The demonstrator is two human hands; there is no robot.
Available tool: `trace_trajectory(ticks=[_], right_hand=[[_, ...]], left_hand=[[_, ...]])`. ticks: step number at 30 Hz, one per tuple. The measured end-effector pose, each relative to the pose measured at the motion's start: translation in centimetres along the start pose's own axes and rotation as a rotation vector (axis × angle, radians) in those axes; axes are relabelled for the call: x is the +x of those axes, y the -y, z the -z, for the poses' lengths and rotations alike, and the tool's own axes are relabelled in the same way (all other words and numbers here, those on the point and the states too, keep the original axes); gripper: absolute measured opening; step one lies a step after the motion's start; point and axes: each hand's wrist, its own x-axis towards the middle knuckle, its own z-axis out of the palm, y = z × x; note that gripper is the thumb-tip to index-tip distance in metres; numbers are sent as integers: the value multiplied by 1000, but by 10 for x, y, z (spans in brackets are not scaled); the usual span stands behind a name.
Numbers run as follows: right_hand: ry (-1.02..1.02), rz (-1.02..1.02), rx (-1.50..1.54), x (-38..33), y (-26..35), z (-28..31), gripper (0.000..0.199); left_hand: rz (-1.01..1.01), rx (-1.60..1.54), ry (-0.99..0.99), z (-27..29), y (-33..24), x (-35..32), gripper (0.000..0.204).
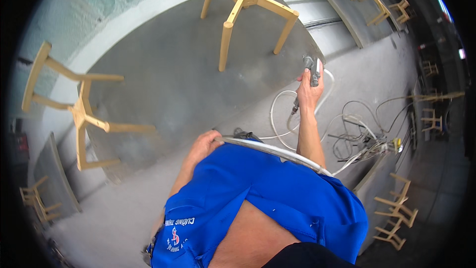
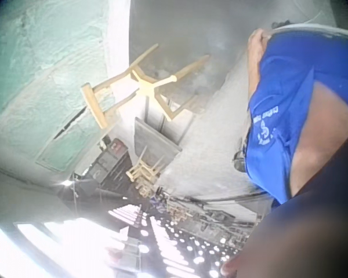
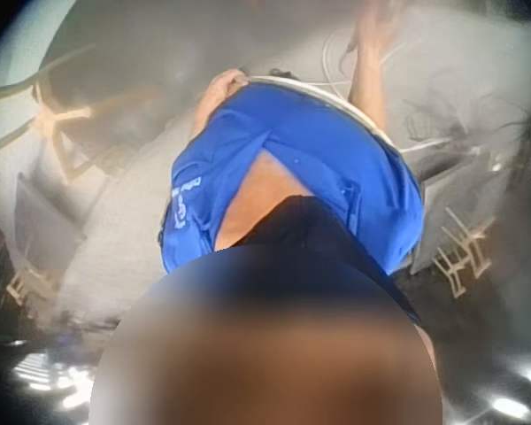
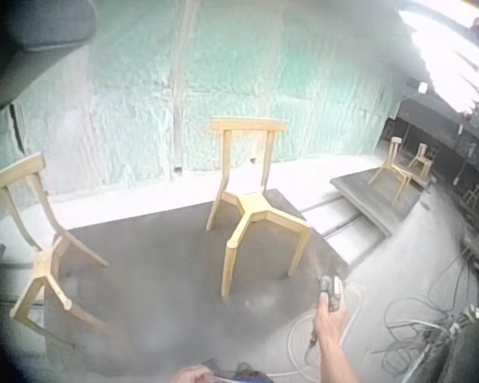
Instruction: The person uses a spray gun to apply finish to wooden chair frames on a factory floor. They repeatedly pick up chairs, rotate them to coat all sides, and place them back on the floor. A coworker is visible in the background performing similar tasks.
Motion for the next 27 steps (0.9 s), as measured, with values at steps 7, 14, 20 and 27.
trace_trajectory(ticks=[7, 14, 20, 27], right_hand=[[-21, -436, 74, 9, -105, -3, 60], [301, -295, -16, 2, -132, 10, 41], [394, 30, 33, -15, -44, -19, 50], [540, 180, 142, -60, 24, -51, 58]], left_hand=[[144, 23, -143, -22, -24, -21, 16], [172, 59, -206, -49, 2, -61, 24], [308, 45, -422, -29, 39, -103, 44], [325, 25, -1170, 179, 124, -119, 61]])
